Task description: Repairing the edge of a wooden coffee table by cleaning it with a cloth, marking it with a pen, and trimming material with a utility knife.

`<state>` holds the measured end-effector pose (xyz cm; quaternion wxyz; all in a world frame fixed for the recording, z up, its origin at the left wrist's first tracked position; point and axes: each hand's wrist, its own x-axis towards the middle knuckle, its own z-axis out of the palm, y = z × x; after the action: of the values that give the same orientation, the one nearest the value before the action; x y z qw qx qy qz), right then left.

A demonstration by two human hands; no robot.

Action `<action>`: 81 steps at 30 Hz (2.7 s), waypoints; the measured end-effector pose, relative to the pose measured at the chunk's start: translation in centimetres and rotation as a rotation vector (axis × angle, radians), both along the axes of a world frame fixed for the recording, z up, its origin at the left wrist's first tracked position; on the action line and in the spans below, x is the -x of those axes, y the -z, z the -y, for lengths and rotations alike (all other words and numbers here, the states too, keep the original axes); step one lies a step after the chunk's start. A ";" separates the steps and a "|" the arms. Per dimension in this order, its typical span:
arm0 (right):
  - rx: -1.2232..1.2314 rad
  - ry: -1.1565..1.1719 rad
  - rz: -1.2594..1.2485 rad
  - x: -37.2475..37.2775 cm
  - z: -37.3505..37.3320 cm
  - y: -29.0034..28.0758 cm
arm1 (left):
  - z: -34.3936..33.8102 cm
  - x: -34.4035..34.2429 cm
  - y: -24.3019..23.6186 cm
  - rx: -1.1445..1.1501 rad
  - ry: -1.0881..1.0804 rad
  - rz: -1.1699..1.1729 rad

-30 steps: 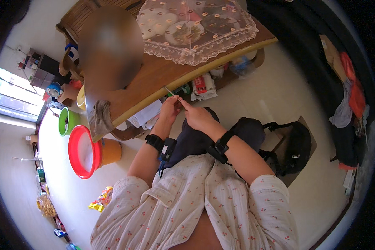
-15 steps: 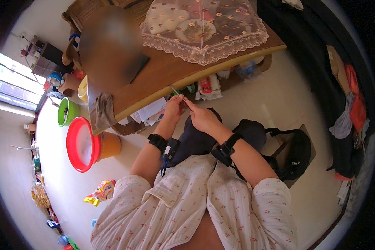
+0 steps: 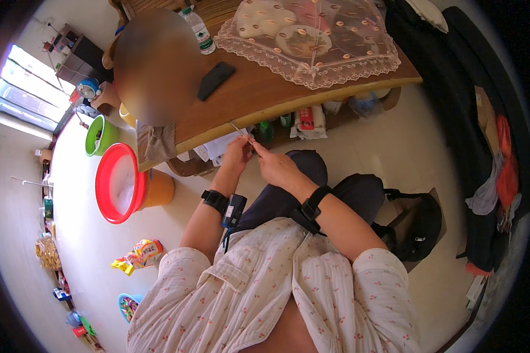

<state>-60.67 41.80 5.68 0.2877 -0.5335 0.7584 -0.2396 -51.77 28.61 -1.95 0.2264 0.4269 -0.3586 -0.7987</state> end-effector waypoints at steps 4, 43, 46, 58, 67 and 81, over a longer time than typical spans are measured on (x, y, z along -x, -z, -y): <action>0.055 -0.067 -0.028 -1.3 1.4 1.0 | 0.8 -2.0 -0.6 0.014 -0.014 0.035; 0.154 0.453 0.287 10.1 -8.7 1.5 | -5.2 16.1 0.3 0.035 0.289 -0.083; 0.152 0.552 0.427 11.0 -9.3 2.1 | -6.4 16.8 -0.1 0.048 0.300 -0.035; 0.252 0.653 0.256 13.6 -9.9 2.9 | -6.8 21.1 -2.4 0.138 0.484 0.160; 0.224 0.732 0.091 20.1 -12.2 3.8 | -8.9 29.3 -1.5 0.076 0.572 0.148; 0.194 0.750 -0.084 26.1 -14.9 6.0 | -12.8 36.4 -0.5 0.182 0.559 0.158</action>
<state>-86.76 56.73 -0.32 0.0971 -0.2535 0.8856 -0.3769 -88.13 41.43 -1.50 0.0067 0.3506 -0.5485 -0.7591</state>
